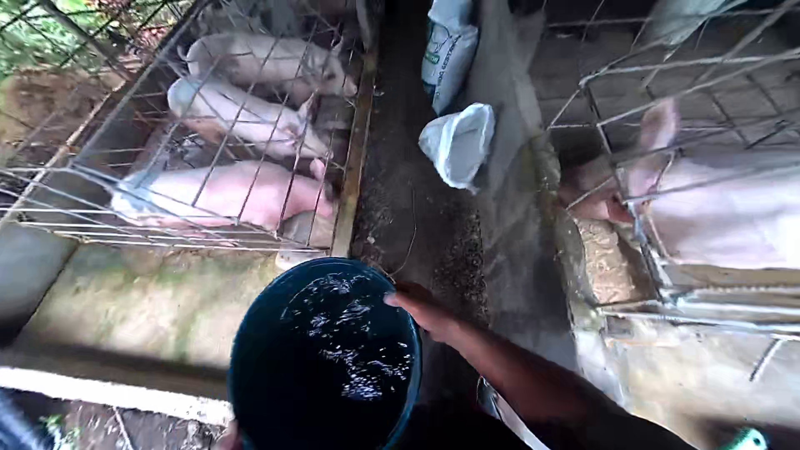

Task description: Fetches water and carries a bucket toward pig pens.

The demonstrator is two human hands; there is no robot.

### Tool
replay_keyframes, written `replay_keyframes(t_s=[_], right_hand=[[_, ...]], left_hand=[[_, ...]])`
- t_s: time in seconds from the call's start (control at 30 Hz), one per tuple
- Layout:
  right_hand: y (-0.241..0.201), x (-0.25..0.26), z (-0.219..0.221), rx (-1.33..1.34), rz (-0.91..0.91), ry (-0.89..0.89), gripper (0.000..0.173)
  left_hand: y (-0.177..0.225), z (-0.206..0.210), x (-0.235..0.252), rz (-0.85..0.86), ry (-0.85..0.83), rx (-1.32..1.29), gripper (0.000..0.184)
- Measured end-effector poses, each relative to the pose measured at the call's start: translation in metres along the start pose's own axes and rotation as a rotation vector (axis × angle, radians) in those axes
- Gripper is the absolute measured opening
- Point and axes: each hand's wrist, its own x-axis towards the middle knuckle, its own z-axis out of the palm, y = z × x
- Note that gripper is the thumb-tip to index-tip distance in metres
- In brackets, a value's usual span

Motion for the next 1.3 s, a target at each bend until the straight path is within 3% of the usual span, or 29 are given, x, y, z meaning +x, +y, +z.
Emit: replay_keyframes(t_s=[0.07, 0.23, 0.47, 0.67, 0.77, 0.9, 1.13, 1.3], right_hand=[[-0.019, 0.022, -0.051, 0.011, 0.027, 0.095, 0.048], [-0.058, 0.051, -0.166, 0.04, -0.076, 0.396, 0.043], [-0.125, 0.075, -0.268, 0.244, -0.236, 0.7, 0.063], [-0.196, 0.133, -0.333, 0.391, -0.471, 0.839, 0.051], [-0.235, 0.18, -0.369, 0.36, -0.565, 0.844, 0.045], [-0.317, 0.262, -0.409, 0.396, -0.555, 0.955, 0.042], [-0.44, 0.422, -0.504, 0.465, -0.614, 0.988, 0.044], [-0.539, 0.562, -0.586, 0.455, -0.637, 0.972, 0.045]], left_hand=[[-0.021, 0.06, 0.044, -0.162, -0.019, -0.05, 0.031], [-0.054, 0.201, 0.144, -0.329, -0.242, -0.11, 0.037], [-0.056, 0.377, 0.278, -0.317, -0.499, -0.019, 0.047], [-0.054, 0.513, 0.399, -0.274, -0.704, -0.046, 0.048], [-0.055, 0.581, 0.471, -0.311, -0.856, -0.047, 0.045], [-0.042, 0.674, 0.58, -0.365, -1.004, 0.028, 0.051], [-0.013, 0.847, 0.763, -0.398, -1.036, 0.059, 0.034], [-0.018, 0.952, 0.906, -0.362, -1.055, 0.041, 0.041]])
